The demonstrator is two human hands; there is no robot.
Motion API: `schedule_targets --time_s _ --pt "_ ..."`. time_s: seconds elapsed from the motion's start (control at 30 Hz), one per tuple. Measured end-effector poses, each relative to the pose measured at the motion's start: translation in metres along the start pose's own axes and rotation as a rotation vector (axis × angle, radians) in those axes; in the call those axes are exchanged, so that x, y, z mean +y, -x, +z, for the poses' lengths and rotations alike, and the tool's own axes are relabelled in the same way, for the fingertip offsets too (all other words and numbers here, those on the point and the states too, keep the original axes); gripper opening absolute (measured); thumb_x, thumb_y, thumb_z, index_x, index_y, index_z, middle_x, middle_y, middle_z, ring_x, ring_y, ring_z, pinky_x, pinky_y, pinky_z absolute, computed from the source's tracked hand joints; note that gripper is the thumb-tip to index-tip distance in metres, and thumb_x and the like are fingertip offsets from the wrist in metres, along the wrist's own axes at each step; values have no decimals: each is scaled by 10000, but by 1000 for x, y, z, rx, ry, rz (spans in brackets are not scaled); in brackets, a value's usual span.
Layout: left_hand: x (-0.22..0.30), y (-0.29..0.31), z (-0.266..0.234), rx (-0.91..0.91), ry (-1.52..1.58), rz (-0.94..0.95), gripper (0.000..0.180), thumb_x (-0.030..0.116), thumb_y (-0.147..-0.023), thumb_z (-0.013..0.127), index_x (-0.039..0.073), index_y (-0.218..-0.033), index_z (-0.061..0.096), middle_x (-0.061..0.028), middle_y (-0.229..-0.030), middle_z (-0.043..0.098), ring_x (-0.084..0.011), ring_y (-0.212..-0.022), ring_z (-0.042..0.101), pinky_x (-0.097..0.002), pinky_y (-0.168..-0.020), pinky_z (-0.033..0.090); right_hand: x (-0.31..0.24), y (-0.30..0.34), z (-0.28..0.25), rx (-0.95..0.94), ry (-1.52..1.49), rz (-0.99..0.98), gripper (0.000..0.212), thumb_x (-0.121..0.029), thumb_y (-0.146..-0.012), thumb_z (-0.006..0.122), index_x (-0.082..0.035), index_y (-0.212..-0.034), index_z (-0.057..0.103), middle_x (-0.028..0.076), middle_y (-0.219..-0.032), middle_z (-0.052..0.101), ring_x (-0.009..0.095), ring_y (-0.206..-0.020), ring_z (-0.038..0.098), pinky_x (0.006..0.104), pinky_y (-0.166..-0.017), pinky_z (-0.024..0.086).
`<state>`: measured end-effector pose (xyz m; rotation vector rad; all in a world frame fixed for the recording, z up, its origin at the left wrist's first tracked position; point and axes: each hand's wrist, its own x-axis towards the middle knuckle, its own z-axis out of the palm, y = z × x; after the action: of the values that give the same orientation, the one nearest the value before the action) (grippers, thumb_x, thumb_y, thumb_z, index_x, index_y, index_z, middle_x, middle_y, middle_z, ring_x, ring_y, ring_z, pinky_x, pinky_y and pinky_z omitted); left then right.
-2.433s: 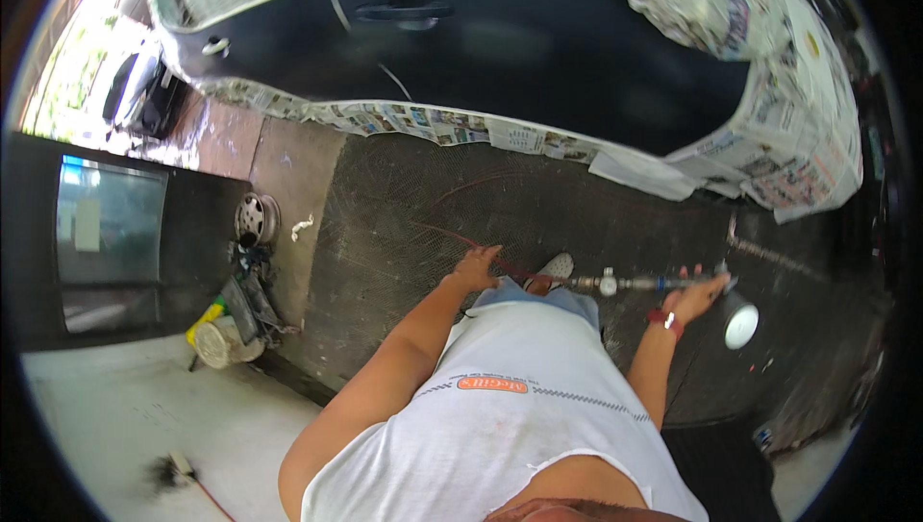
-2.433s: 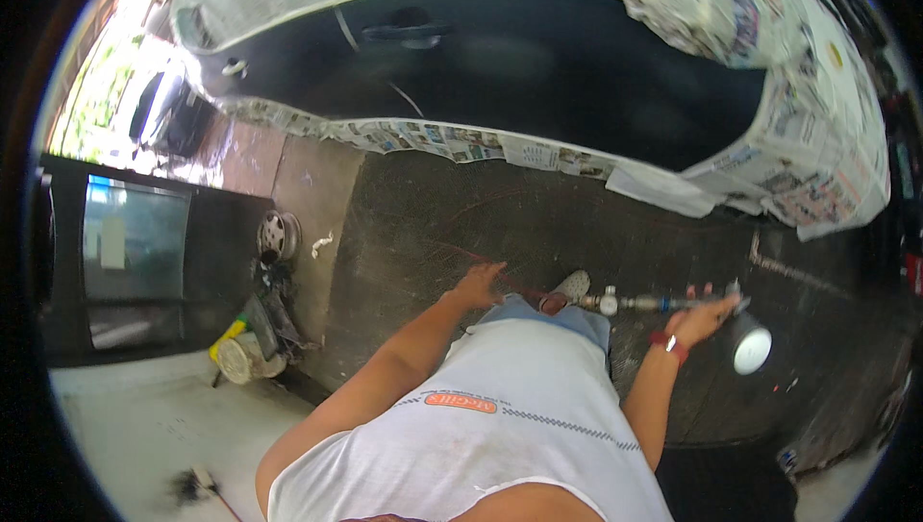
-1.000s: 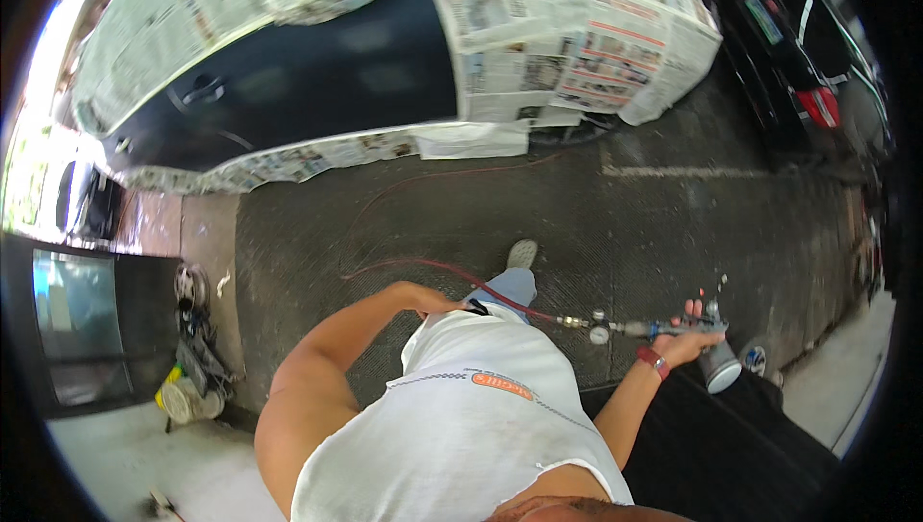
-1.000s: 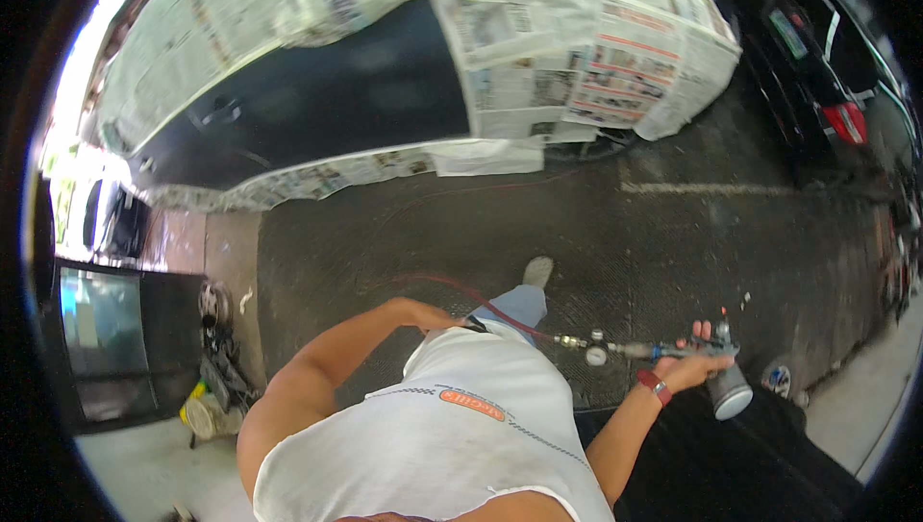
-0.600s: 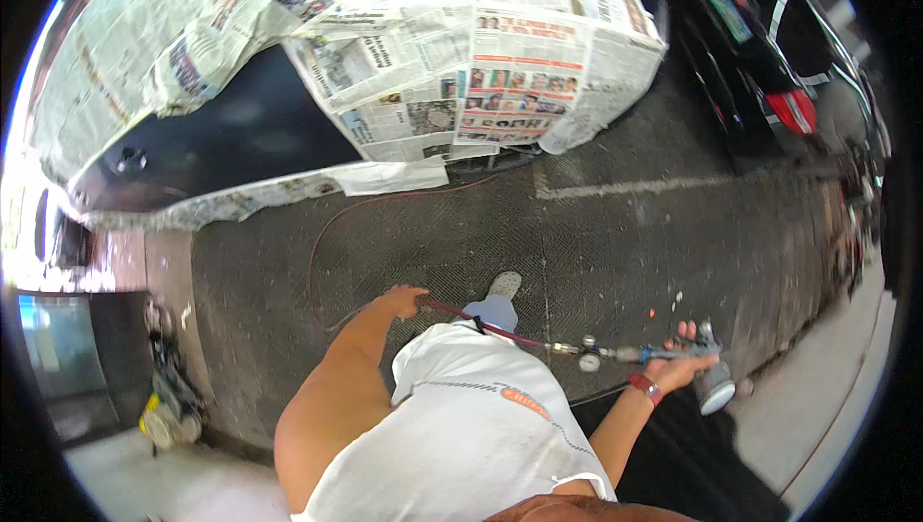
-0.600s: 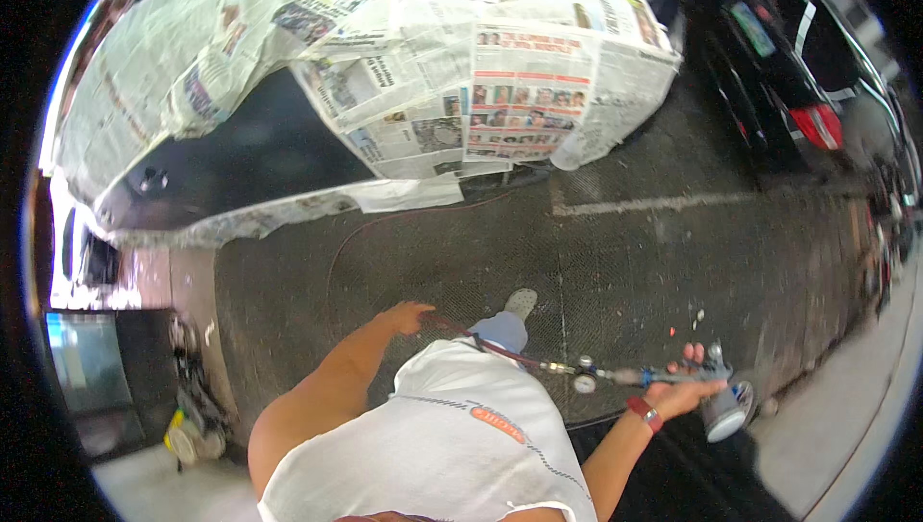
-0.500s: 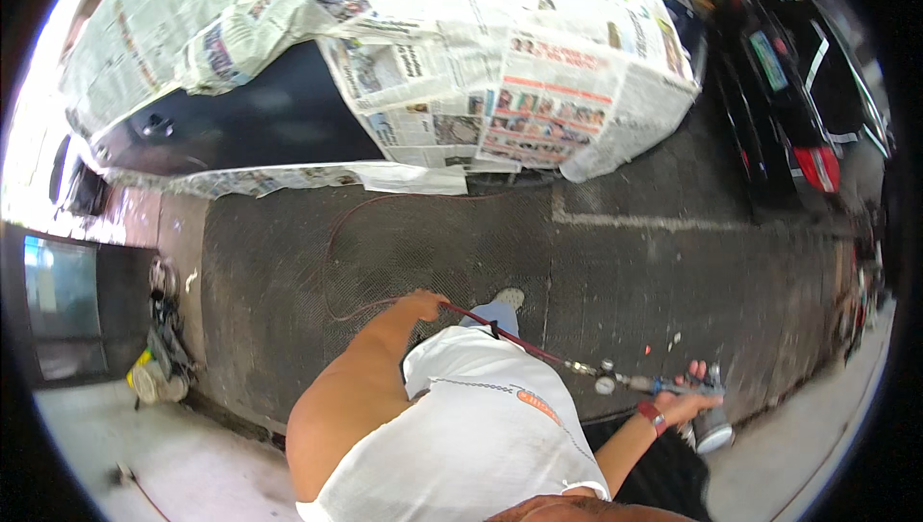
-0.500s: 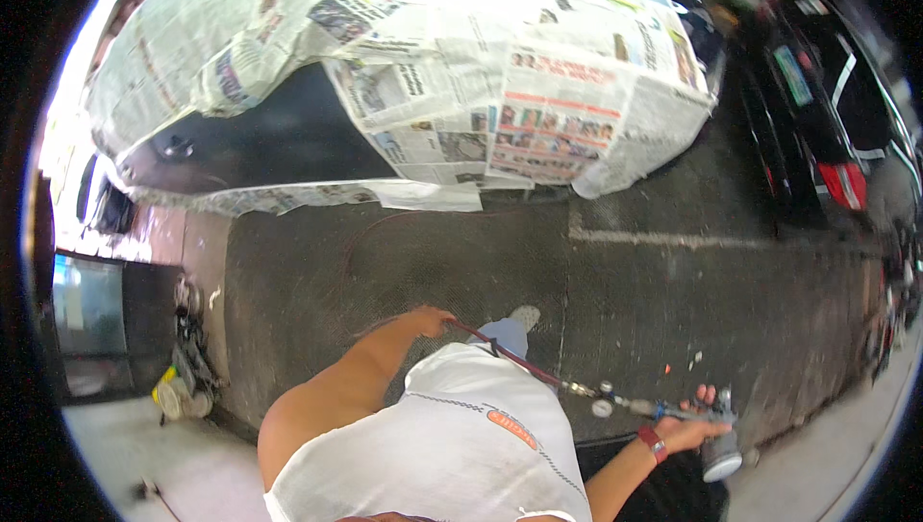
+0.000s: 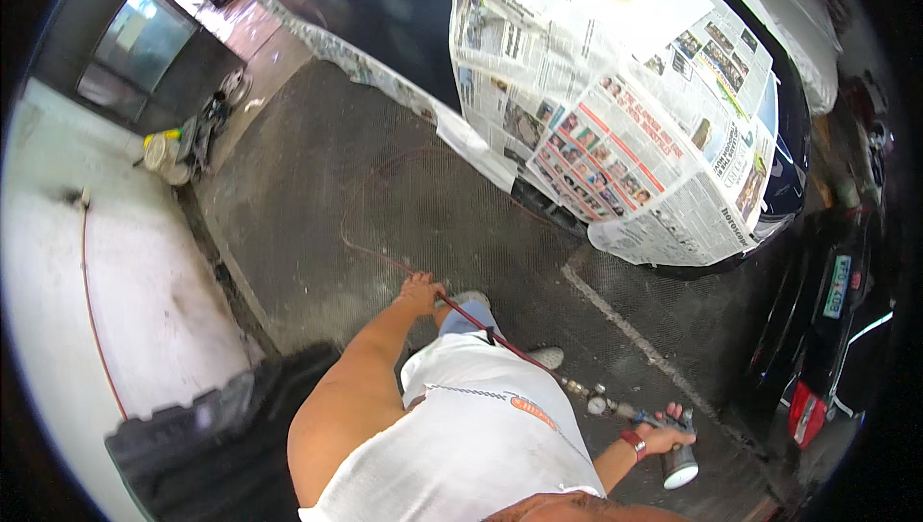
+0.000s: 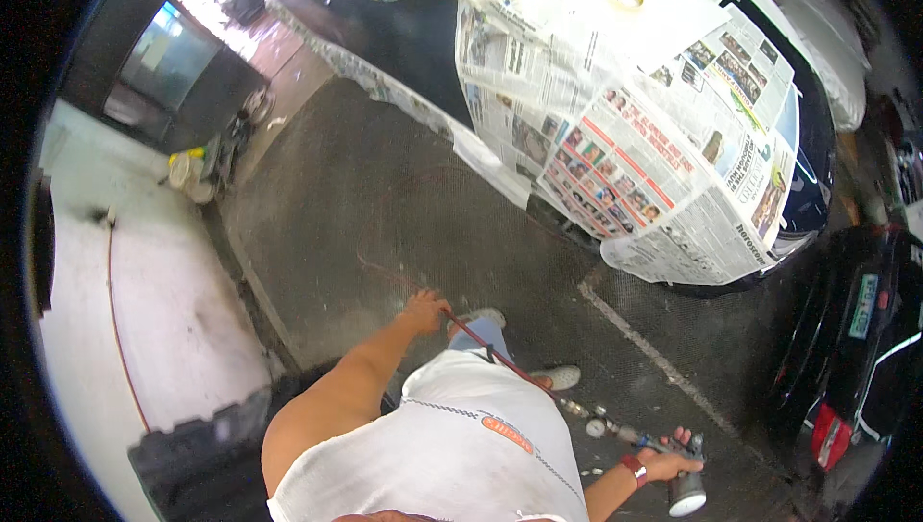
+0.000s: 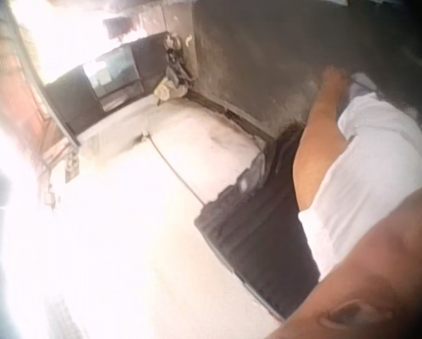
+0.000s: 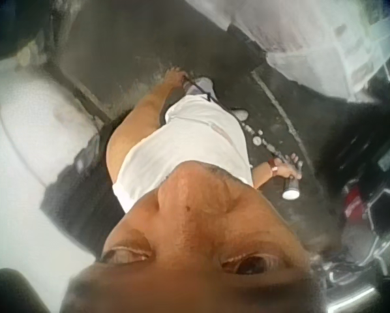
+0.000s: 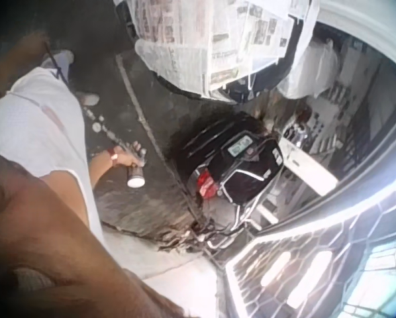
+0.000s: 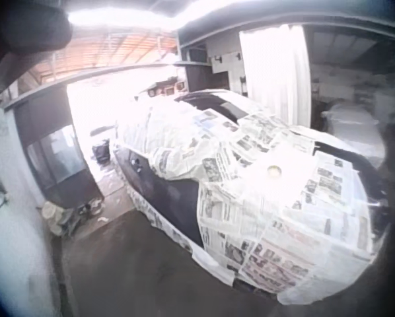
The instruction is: The person uses a spray gun to apply black paint to the side panel of a car. The vehicle is partially covered with newspaper to protect adjacent areas. The person moves the spray gun in steady horizontal strokes along the car's body.
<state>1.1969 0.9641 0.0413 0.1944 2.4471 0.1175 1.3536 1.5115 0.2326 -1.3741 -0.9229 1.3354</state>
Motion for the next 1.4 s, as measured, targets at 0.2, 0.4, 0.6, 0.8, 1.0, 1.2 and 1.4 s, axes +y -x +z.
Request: schedule_targets --time_s 0.2,0.4,0.6,0.8,1.0,1.2,1.4 --pt "94 102 66 102 138 -317 370 392 -904 707 287 -1258 700 -99 -1488 523 -321 -1453 392 -500 -1161 350 -17 -81 37 -179 82 93 664 -606 -1079 335 -28 -1360 503 144 -1120 724 197 -913 714 272 -521 427" --pt "151 178 121 102 274 -494 319 408 -924 698 280 -1214 739 -49 -1455 557 -304 -1400 447 -498 -1138 370 -13 -120 55 -324 134 186 665 -615 -1074 341 -32 -1346 509 117 -1056 713 188 -844 687 274 -517 426" --pt "176 199 168 63 412 -581 339 445 -892 729 280 -1187 757 -52 -1394 596 -298 -1339 498 -497 -1111 398 -16 -130 64 -488 143 195 659 -613 -1079 315 -49 -1375 481 114 -1061 707 184 -859 685 285 -550 439" --pt "171 196 211 118 560 -540 326 460 -879 749 274 -1146 770 -42 -1336 633 -288 -1321 511 -484 -1098 420 -43 -89 69 -536 158 86 645 -615 -1075 327 -101 -1452 425 153 -1118 701 208 -867 701 288 -521 448" --pt "141 204 258 142 786 -487 336 460 -842 798 245 -1099 777 -58 -1272 671 -318 -1257 560 -483 -1073 454 -50 -42 61 -584 155 -19 667 -601 -1079 341 -55 -1452 425 173 -1154 706 238 -901 715 292 -530 451" --pt "103 215 281 117 723 -446 336 471 -828 811 240 -1070 782 -61 -1248 684 -309 -1250 567 -457 -1072 461 -37 -1 36 -560 200 -52 663 -599 -1081 341 -56 -1448 443 165 -1148 711 227 -910 710 300 -542 436" --pt "76 240 295 109 773 -473 341 483 -828 807 230 -1054 780 -55 -1254 678 -316 -1258 563 -461 -1079 459 -16 1 9 -559 238 21 673 -657 -1049 363 -53 -1274 560 132 -1129 704 213 -898 692 285 -555 437"
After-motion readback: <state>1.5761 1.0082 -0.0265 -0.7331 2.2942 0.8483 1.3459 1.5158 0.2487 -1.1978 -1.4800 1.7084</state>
